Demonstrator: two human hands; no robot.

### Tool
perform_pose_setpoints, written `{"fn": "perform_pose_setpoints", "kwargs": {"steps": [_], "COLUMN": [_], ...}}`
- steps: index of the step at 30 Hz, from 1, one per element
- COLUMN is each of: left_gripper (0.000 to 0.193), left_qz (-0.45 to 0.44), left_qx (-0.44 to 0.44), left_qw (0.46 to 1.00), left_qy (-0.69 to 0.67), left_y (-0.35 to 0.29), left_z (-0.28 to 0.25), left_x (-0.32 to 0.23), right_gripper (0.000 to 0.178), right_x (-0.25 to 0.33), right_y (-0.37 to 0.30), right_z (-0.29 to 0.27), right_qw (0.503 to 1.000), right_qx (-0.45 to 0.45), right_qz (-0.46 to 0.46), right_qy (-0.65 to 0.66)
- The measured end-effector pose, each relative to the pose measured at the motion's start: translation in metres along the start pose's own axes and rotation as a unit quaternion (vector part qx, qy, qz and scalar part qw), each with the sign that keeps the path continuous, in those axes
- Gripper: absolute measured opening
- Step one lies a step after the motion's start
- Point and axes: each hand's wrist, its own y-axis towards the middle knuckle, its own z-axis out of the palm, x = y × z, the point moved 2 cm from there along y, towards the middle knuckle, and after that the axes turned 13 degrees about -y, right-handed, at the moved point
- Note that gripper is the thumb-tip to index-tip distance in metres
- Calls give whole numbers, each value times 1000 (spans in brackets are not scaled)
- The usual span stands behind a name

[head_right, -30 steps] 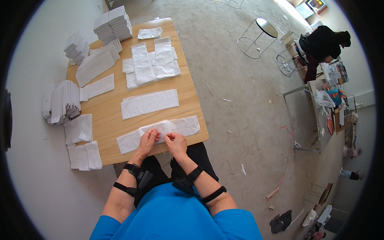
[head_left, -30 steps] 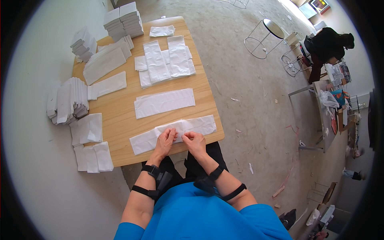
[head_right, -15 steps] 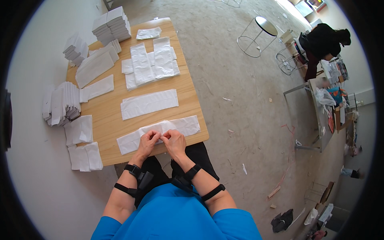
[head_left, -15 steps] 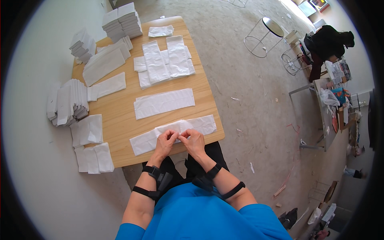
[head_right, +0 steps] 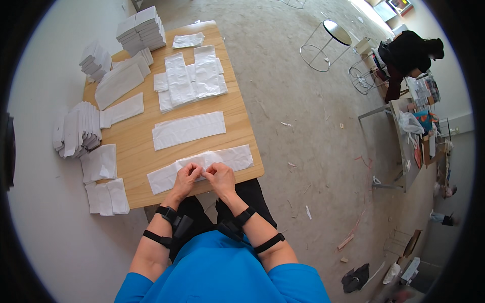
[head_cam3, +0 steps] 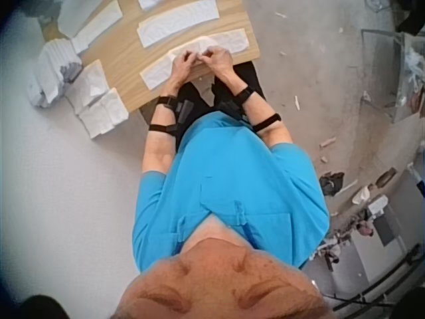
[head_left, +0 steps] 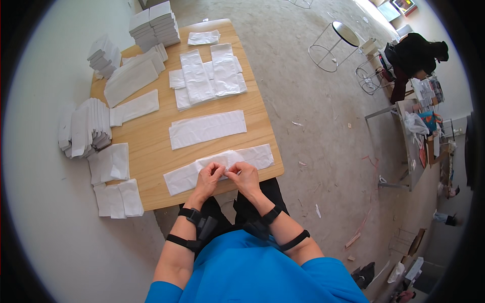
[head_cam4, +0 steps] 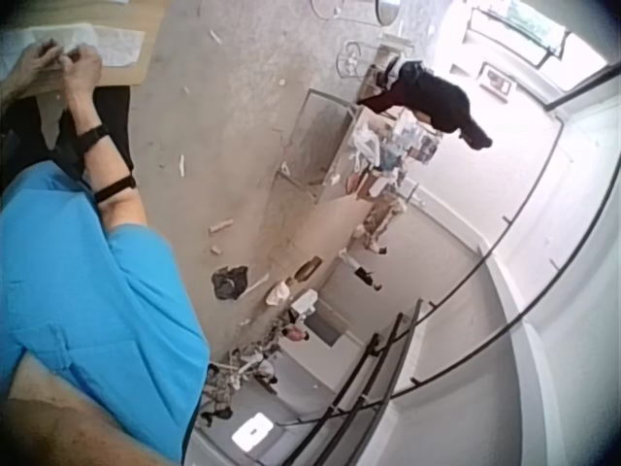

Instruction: The recorder is folding several long, white plastic or fabric strips into rectangles on a wooden table.

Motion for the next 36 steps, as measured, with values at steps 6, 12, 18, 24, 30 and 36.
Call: {"fn": "perform_pose_setpoints", "kwargs": {"steps": [6, 12, 18, 24, 30, 36], "left_gripper": [21, 21, 21, 21, 21, 20], "left_qz": [1, -1, -18, -20, -26, -36], "left_qx": [23, 19, 12, 11, 25, 33], "left_qw": [1000, 1000, 1000, 999, 999, 999], "left_qy": [2, 8, -8, -27, -39, -23], "left_y": [-2, -2, -1, 1, 2, 3], "left_z": [6, 1, 0, -5, -4, -8], "left_x": [-10, -9, -8, 1, -4, -2], "right_gripper": [19, 19, 16, 13, 12, 10], "right_x": [-7, -3, -6, -8, -5, 8], "right_y": [0, 0, -6, -7, -9, -1], "right_z": [-1, -1, -1, 2, 1, 0], "right_qw": [998, 999, 998, 999, 998, 991], "right_qx": [26, 21, 35, 21, -28, -118], "right_qz": [36, -42, -9, 22, 51, -49], "right_qy": [38, -6, 55, 45, -13, -28]}}
